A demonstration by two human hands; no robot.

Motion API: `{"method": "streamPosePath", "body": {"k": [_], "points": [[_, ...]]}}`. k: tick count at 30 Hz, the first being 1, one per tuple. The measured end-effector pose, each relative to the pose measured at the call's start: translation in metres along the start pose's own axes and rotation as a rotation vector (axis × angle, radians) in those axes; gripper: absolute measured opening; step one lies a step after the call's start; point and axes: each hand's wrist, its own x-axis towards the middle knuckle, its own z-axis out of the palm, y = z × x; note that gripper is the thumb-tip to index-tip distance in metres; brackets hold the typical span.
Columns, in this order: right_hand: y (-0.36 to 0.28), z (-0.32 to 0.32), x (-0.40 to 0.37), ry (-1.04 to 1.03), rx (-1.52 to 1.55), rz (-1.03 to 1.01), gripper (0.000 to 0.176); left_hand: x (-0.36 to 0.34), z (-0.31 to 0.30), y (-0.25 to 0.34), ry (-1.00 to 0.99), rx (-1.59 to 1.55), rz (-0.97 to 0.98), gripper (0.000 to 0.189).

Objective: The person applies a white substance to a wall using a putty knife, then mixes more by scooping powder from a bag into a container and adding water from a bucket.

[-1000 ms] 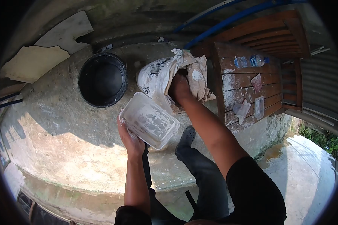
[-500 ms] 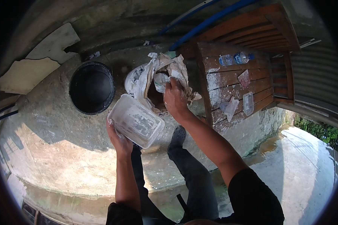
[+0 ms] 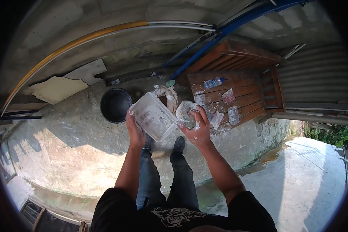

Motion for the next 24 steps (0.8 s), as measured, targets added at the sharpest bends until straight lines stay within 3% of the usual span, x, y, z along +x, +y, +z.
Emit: {"method": "streamPosePath", "body": {"k": [5,13,14,15,18,22,24], "points": [[-0.100,-0.105,0.030,0.110,0.001,-0.002,0.045,-0.024,0.085,0.075,-0.120,0.032,0.096,0.039],[-0.188,-0.211,0.060,0.060,-0.005,0.000,0.055,-0.087,0.196,0.172,-0.262,0.163,0.033,0.036],[-0.191,-0.221,0.059,-0.024,0.051,0.084,0.066,-0.090,0.202,0.176,-0.276,0.174,0.027,0.036],[-0.198,-0.232,0.059,-0.010,0.054,0.092,0.066,-0.091,0.206,0.180,-0.306,0.187,0.034,0.036],[-0.217,-0.260,0.067,-0.249,0.010,0.214,0.077,-0.103,0.221,0.194,-0.369,0.205,0.047,0.035],[-0.218,-0.270,0.071,-0.164,-0.072,0.106,0.074,-0.125,0.238,0.209,-0.426,0.204,0.013,0.035],[-0.227,-0.281,0.073,-0.389,-0.056,0.086,0.071,-0.129,0.240,0.210,-0.430,0.217,0.012,0.035]]}}
